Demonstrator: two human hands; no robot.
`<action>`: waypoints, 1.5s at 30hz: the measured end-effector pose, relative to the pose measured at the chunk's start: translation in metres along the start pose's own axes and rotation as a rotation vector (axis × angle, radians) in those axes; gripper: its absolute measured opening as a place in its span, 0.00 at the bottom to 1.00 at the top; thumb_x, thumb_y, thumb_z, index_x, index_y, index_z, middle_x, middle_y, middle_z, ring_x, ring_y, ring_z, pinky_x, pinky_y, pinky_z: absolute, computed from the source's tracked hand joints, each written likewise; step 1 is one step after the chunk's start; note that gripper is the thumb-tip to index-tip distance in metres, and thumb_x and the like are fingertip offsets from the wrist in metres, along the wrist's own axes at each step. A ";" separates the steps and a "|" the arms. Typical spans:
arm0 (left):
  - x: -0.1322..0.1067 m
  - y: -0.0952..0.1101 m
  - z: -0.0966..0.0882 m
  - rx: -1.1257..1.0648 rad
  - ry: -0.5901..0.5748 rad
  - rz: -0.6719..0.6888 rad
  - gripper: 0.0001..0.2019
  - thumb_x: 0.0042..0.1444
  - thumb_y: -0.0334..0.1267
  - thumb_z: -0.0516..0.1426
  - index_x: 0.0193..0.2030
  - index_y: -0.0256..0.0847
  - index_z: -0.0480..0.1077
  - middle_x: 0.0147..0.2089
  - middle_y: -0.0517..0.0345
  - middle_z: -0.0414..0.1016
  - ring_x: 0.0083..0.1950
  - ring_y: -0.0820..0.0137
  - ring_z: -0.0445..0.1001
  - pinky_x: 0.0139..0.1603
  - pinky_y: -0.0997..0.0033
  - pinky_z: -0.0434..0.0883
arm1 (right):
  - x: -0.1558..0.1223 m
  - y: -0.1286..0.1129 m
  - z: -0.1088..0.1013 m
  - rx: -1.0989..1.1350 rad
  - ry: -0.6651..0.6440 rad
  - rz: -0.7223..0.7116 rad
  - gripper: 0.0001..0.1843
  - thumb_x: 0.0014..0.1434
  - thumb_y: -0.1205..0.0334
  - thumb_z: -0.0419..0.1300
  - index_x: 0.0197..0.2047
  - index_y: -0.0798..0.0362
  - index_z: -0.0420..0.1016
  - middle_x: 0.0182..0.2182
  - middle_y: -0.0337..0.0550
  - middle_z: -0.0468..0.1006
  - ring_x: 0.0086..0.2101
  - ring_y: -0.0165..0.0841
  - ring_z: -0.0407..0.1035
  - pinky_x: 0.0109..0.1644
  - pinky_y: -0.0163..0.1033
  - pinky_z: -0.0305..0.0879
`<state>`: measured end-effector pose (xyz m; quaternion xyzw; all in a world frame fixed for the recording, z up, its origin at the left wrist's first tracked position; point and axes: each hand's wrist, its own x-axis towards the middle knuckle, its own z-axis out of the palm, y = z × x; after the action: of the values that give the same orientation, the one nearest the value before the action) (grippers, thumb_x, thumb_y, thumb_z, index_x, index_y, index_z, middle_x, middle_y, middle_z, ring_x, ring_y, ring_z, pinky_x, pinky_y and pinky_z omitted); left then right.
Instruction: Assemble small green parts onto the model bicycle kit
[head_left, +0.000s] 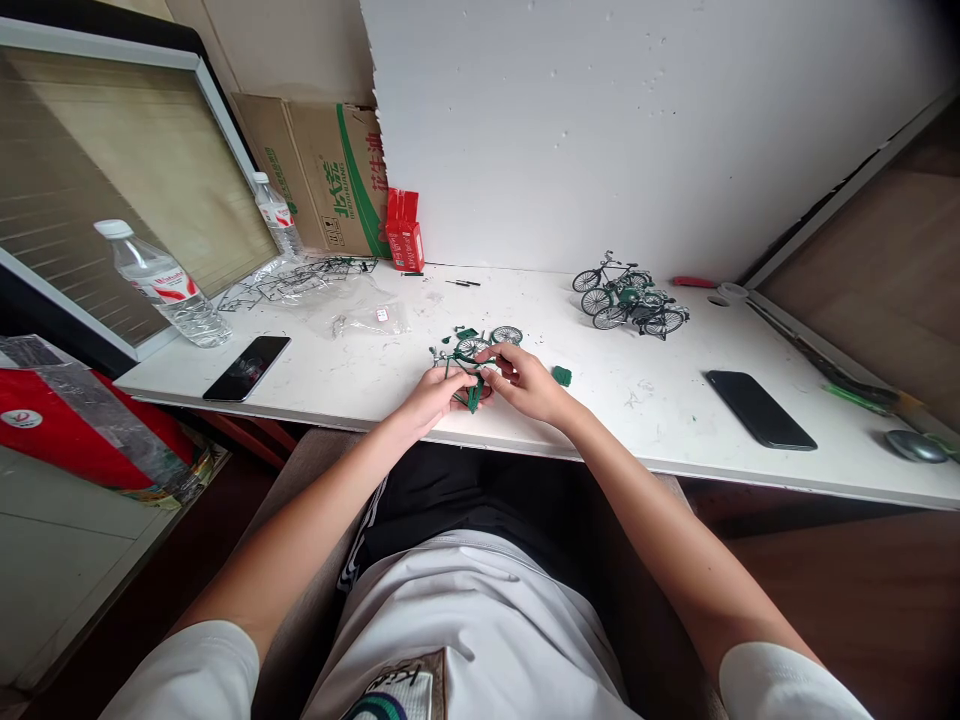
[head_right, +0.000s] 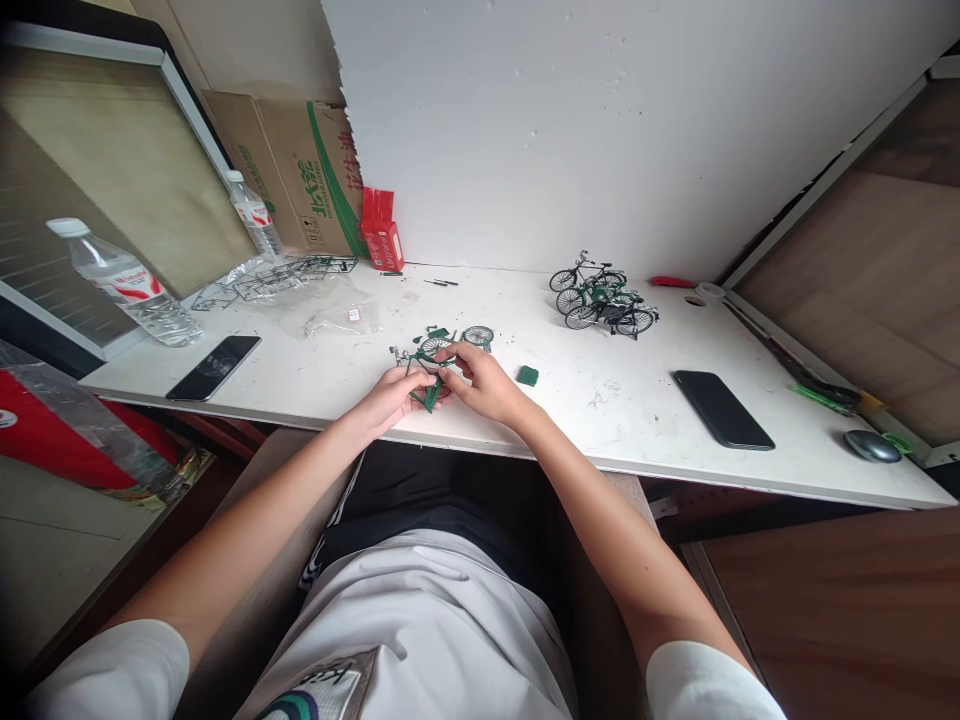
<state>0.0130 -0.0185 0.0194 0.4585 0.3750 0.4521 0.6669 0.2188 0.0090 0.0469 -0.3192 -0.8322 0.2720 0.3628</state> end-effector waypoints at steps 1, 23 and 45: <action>0.000 0.000 0.000 0.001 0.000 0.002 0.12 0.57 0.43 0.67 0.38 0.36 0.76 0.37 0.45 0.84 0.42 0.59 0.86 0.43 0.64 0.77 | 0.000 0.000 0.000 0.001 0.004 0.000 0.16 0.72 0.50 0.58 0.54 0.51 0.76 0.38 0.45 0.77 0.36 0.36 0.67 0.41 0.43 0.68; 0.000 0.000 -0.001 -0.012 0.011 -0.019 0.12 0.56 0.42 0.68 0.36 0.35 0.75 0.41 0.41 0.86 0.42 0.59 0.85 0.45 0.63 0.76 | 0.002 0.040 -0.011 -0.303 0.198 0.024 0.16 0.76 0.52 0.54 0.47 0.49 0.81 0.43 0.53 0.74 0.46 0.47 0.67 0.57 0.56 0.66; 0.005 0.014 -0.019 -0.027 0.104 0.063 0.11 0.55 0.40 0.67 0.40 0.36 0.75 0.38 0.46 0.85 0.43 0.59 0.86 0.47 0.62 0.78 | -0.048 -0.087 -0.001 -0.225 -0.544 0.186 0.16 0.71 0.65 0.55 0.33 0.55 0.79 0.26 0.41 0.79 0.26 0.30 0.66 0.34 0.36 0.58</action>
<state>-0.0068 -0.0060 0.0266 0.4370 0.3881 0.5012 0.6381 0.2155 -0.0819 0.0862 -0.3474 -0.8910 0.2856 0.0625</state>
